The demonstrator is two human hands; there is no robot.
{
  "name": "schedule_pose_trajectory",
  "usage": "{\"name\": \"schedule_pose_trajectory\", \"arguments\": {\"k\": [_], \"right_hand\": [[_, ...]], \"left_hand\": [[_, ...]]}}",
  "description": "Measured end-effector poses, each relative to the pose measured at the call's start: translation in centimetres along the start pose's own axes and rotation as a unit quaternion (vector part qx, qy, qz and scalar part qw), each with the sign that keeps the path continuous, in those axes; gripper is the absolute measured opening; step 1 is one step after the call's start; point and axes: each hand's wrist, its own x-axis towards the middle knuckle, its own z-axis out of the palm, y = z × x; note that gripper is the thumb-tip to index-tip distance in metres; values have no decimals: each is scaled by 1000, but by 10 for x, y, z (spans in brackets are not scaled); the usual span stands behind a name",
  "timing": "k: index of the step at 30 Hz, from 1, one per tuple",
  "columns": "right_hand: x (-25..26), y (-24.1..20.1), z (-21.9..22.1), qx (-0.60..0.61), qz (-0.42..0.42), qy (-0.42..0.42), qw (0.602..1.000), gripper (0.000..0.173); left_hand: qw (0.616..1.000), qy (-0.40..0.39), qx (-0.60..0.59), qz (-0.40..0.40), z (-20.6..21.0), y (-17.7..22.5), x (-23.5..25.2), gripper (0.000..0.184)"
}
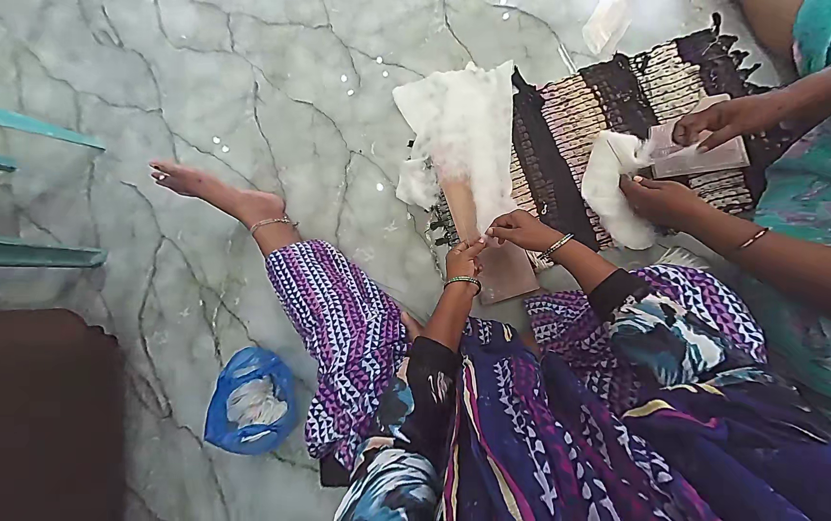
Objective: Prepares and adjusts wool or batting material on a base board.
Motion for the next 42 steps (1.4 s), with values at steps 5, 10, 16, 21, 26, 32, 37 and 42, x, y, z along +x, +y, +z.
{"name": "schedule_pose_trajectory", "arguments": {"k": [5,10,16,21,26,32,37,42], "right_hand": [[1,4,3,32,-1,9,999,14],[3,5,3,23,4,32,999,13],[2,8,-11,47,14,68,996,13],[-2,8,-29,84,57,110,989,12],[1,11,-21,123,79,70,987,13],[3,6,-8,178,108,38,977,15],[2,5,-9,143,96,13,985,9],[1,-4,-4,99,77,24,992,8]], "left_hand": [[998,12,46,35,3,0,0,7],[995,13,82,62,4,-2,3,7],[995,28,81,56,1,-1,7,6],[996,33,63,53,-4,-3,10,7],[998,-26,47,22,-2,-5,10,19],[997,-45,54,21,7,-8,12,6],[997,-17,74,19,11,-5,10,7],[998,-9,64,28,11,-6,9,10]]}}
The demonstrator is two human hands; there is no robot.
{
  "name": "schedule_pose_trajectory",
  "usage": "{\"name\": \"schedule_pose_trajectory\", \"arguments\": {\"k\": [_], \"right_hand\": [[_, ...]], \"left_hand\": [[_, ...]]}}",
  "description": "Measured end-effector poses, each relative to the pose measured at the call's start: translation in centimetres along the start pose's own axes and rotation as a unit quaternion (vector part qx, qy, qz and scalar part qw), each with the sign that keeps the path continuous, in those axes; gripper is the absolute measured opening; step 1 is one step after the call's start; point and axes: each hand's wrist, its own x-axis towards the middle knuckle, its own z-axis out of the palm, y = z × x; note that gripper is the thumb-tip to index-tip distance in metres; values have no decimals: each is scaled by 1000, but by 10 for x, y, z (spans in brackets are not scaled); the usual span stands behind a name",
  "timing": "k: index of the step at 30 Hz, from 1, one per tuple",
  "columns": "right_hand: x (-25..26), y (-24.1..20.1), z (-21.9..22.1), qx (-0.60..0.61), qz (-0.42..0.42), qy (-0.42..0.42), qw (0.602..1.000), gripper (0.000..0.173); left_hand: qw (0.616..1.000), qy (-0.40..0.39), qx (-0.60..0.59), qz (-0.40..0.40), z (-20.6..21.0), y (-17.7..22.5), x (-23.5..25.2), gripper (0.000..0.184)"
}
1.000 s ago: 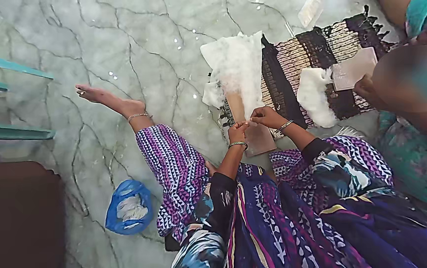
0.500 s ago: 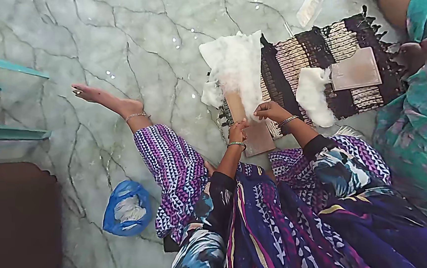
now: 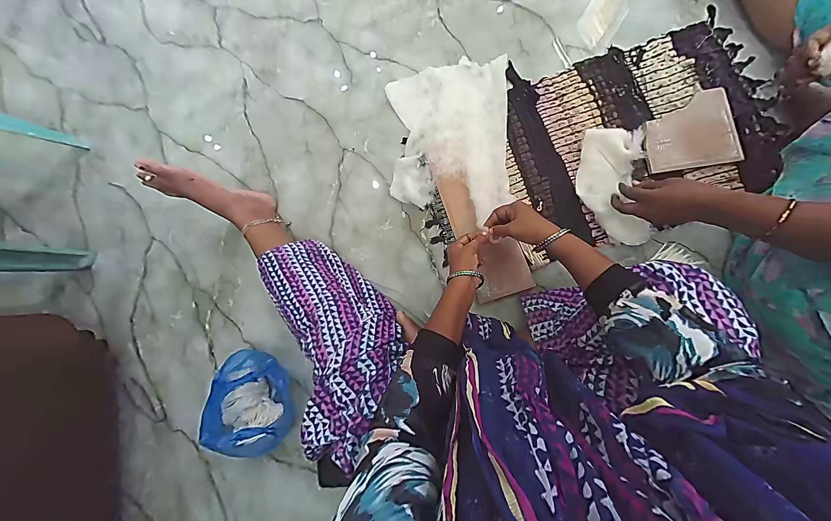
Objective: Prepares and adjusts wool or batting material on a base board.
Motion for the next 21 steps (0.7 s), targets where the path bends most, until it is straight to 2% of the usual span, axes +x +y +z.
{"name": "schedule_pose_trajectory", "arguments": {"k": [6,14,18,21], "right_hand": [[1,3,4,-10,-27,35,999,10],[2,3,-1,-41,-27,44,998,9],[3,7,-11,-33,-24,77,996,15],[4,10,-11,-21,-44,56,997,20]], "left_hand": [[1000,6,-6,1,-1,0,2,6],[1000,-5,0,5,-1,-2,3,13],[1000,-2,-26,-13,-2,0,3,11],[999,-3,-44,-18,-3,-1,3,10]]}}
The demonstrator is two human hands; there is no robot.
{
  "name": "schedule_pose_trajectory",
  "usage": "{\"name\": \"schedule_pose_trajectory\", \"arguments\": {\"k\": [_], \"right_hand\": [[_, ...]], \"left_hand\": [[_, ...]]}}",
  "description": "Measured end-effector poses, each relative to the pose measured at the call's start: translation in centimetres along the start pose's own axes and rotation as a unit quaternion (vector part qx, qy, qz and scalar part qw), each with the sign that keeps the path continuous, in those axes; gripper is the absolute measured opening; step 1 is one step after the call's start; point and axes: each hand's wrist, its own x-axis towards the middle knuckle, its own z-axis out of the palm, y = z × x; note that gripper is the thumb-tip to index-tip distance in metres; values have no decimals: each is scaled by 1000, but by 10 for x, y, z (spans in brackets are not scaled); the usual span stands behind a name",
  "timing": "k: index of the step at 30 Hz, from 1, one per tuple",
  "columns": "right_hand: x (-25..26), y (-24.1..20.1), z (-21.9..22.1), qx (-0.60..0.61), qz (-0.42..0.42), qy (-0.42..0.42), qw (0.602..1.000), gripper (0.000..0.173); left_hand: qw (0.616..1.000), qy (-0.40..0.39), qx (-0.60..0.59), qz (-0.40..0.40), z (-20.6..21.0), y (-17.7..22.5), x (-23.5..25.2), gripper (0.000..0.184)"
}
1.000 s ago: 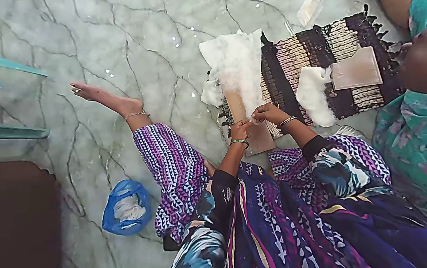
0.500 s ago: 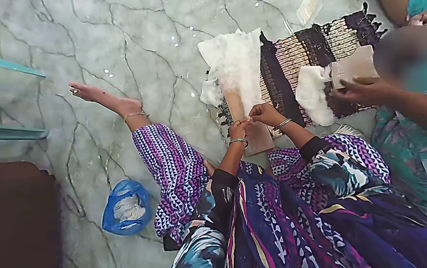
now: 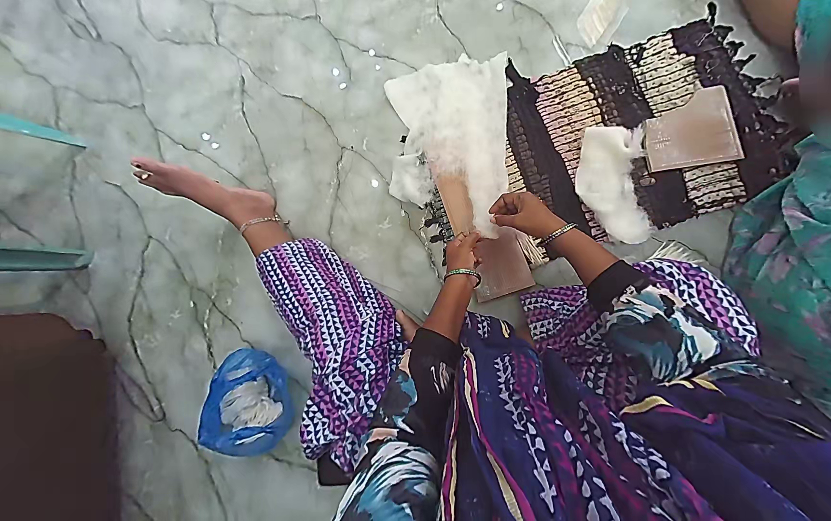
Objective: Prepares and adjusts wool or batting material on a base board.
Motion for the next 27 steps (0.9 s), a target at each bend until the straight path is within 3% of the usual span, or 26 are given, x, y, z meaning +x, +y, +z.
{"name": "schedule_pose_trajectory", "arguments": {"k": [3,5,8,15,18,20,21,25,27], "right_hand": [[-2,-1,6,-19,-19,-50,998,31],[-2,-3,11,-37,-6,-54,998,25],[-1,-4,11,-47,14,-33,998,16],[1,-2,-9,-20,48,37,998,17],[1,2,-5,6,14,9,1000,36],[2,2,4,-22,-4,-20,1000,56],[2,3,10,-53,-11,-21,998,58],[1,2,24,-137,-29,29,990,21],[0,0,17,-125,-26,63,990,17]], "left_hand": [[1000,-1,0,0,-1,-1,1,11],[1000,-4,7,0,-1,0,1,12],[1000,-2,19,2,0,-1,2,13],[1000,3,8,0,-3,-1,3,11],[1000,-2,7,-2,-4,-1,3,12],[1000,-9,6,-1,-4,-1,3,12],[1000,-13,2,1,-4,-2,3,12],[1000,-18,-2,12,-4,-3,4,13],[999,-29,-3,19,-6,-3,5,13]]}}
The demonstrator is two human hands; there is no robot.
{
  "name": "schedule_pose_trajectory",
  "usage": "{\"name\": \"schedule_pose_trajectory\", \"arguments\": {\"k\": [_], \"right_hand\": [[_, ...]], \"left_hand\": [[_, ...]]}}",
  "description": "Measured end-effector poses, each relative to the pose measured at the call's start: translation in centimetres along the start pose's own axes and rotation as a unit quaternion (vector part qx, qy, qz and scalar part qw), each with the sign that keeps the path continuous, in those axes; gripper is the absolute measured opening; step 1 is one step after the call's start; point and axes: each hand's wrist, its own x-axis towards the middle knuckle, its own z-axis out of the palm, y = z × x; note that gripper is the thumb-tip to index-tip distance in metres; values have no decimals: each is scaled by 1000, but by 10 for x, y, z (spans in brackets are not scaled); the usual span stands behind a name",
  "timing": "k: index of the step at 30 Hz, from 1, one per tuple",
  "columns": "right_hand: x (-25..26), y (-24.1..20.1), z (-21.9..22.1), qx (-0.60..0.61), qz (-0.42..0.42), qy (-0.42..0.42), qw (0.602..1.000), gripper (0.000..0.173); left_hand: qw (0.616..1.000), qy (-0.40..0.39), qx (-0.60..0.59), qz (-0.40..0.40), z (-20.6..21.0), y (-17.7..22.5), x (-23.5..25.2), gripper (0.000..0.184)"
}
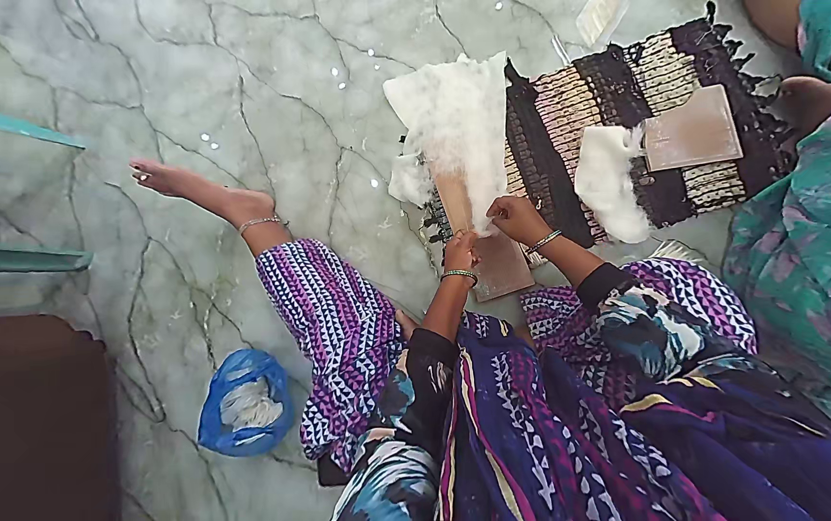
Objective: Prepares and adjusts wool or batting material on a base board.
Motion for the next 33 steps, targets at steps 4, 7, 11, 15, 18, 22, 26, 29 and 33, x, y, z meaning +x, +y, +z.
{"name": "schedule_pose_trajectory", "arguments": {"k": [4,7,11,15,18,22,26,29,33], "right_hand": [[7,11,-19,36,40,59,997,16],[9,17,-21,77,47,67,994,21],[9,13,-7,54,20,3,998,66],[8,10,7,-56,15,-17,998,47],[7,9,2,-63,3,-13,998,21],[7,5,1,-19,0,-3,1000,18],[8,5,3,-41,-7,-24,999,18],[10,9,-9,-54,7,20,998,19],[14,25,-36,-19,73,113,991,19]], "left_hand": [[1000,7,-1,-2,-5,2,3,14],[1000,5,-8,-6,-7,2,3,12],[1000,-9,-15,-3,-7,-1,5,14],[1000,-27,-12,9,-7,-6,6,13],[999,-27,-44,2,-3,-5,6,19],[999,-17,-3,-42,6,3,13,38],[998,7,66,-21,15,2,25,18],[994,36,101,-21,15,3,25,14],[991,65,112,-26,8,7,23,15]]}}
